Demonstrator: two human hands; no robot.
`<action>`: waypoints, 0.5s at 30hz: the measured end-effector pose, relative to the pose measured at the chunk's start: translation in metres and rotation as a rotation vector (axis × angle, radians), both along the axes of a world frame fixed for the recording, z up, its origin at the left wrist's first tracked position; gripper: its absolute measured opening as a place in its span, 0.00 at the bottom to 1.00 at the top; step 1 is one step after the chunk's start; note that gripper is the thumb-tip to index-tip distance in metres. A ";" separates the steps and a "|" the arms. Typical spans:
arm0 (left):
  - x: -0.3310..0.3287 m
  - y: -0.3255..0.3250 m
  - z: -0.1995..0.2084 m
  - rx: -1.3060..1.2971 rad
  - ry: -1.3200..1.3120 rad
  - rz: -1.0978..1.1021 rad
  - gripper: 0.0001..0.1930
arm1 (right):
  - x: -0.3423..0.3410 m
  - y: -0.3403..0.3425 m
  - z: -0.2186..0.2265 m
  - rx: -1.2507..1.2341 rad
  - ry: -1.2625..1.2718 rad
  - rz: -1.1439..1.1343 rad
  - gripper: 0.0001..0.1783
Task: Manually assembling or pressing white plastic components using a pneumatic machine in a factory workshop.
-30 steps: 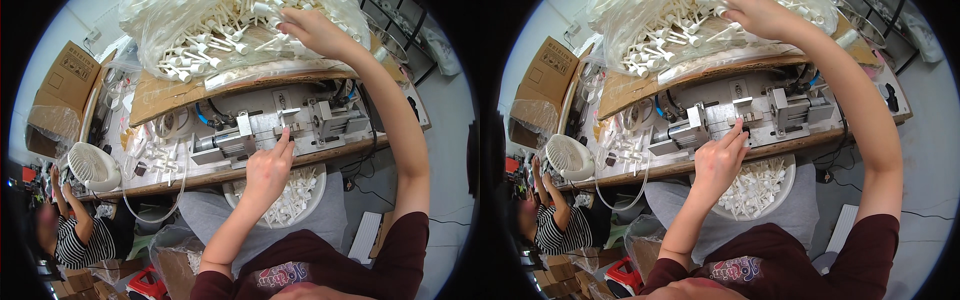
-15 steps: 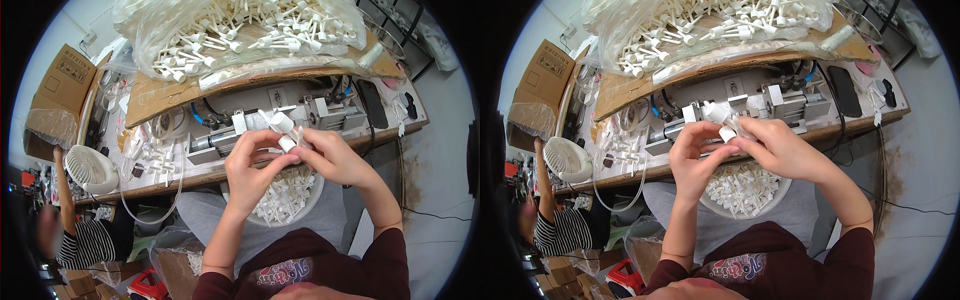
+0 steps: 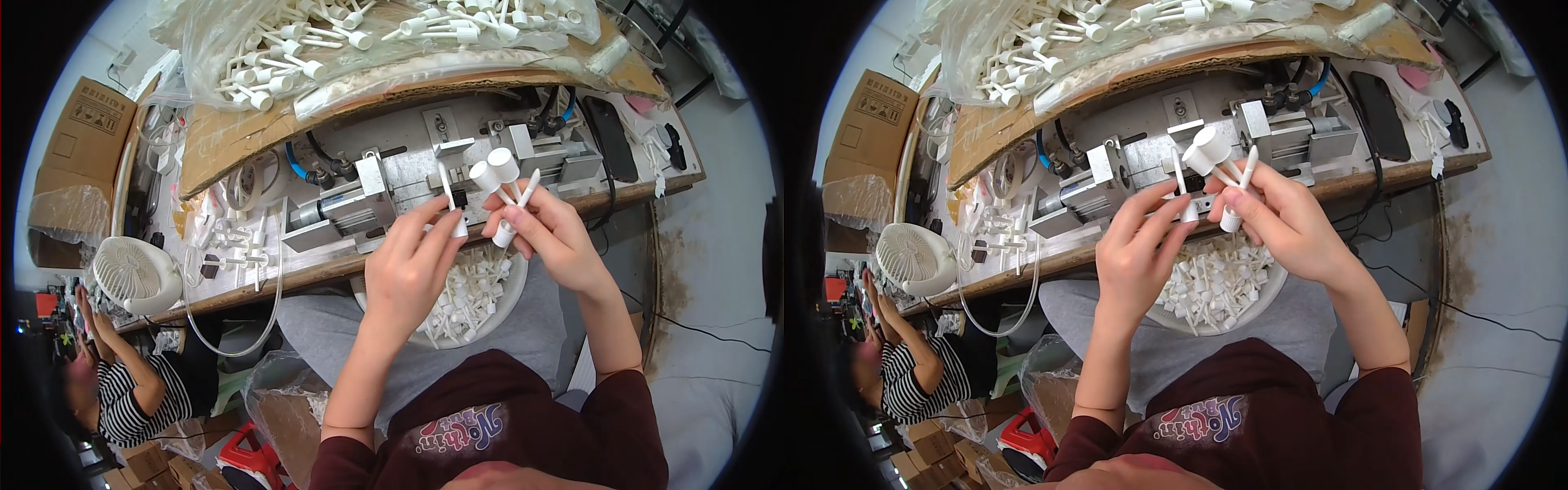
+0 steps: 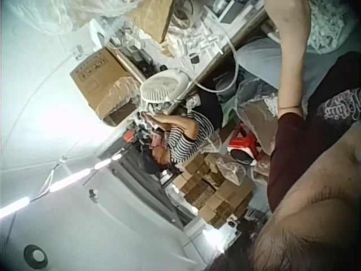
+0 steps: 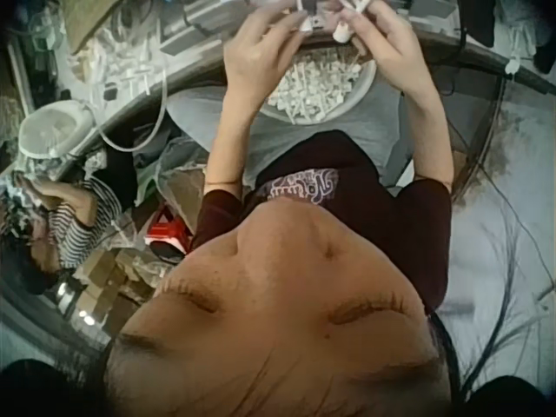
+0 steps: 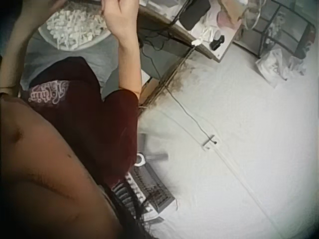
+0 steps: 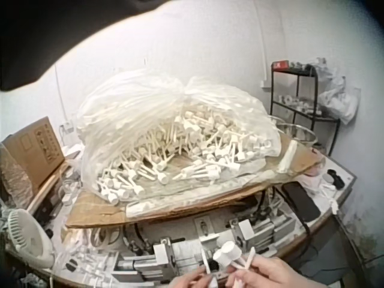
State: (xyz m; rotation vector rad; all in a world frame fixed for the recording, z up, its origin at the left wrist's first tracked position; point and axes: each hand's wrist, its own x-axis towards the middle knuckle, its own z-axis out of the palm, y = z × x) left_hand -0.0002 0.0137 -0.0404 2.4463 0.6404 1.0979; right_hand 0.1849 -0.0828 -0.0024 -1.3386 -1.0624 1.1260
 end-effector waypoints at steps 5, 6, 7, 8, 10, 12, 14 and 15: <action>0.015 0.001 -0.005 0.185 0.214 0.035 0.12 | 0.006 -0.006 -0.003 0.003 -0.132 -0.104 0.13; 0.015 0.003 -0.003 0.201 0.253 0.054 0.12 | 0.005 -0.007 -0.003 0.006 -0.143 -0.110 0.13; 0.016 0.004 -0.001 0.217 0.292 0.075 0.12 | 0.005 -0.008 -0.003 0.001 -0.159 -0.120 0.13; 0.016 0.008 0.000 0.222 0.273 0.063 0.13 | 0.006 -0.009 -0.003 -0.002 -0.176 -0.125 0.13; 0.010 0.012 0.002 0.191 0.263 0.049 0.13 | 0.001 -0.007 -0.004 0.034 -0.221 -0.104 0.13; 0.008 0.009 -0.007 0.208 0.237 0.064 0.12 | -0.001 -0.015 -0.011 0.034 -0.183 -0.130 0.14; 0.005 0.008 -0.009 0.221 0.268 0.078 0.10 | 0.003 -0.020 -0.016 0.014 -0.265 -0.093 0.14; 0.007 0.009 -0.010 0.202 0.279 0.060 0.09 | 0.008 -0.025 -0.020 -0.005 -0.264 -0.077 0.14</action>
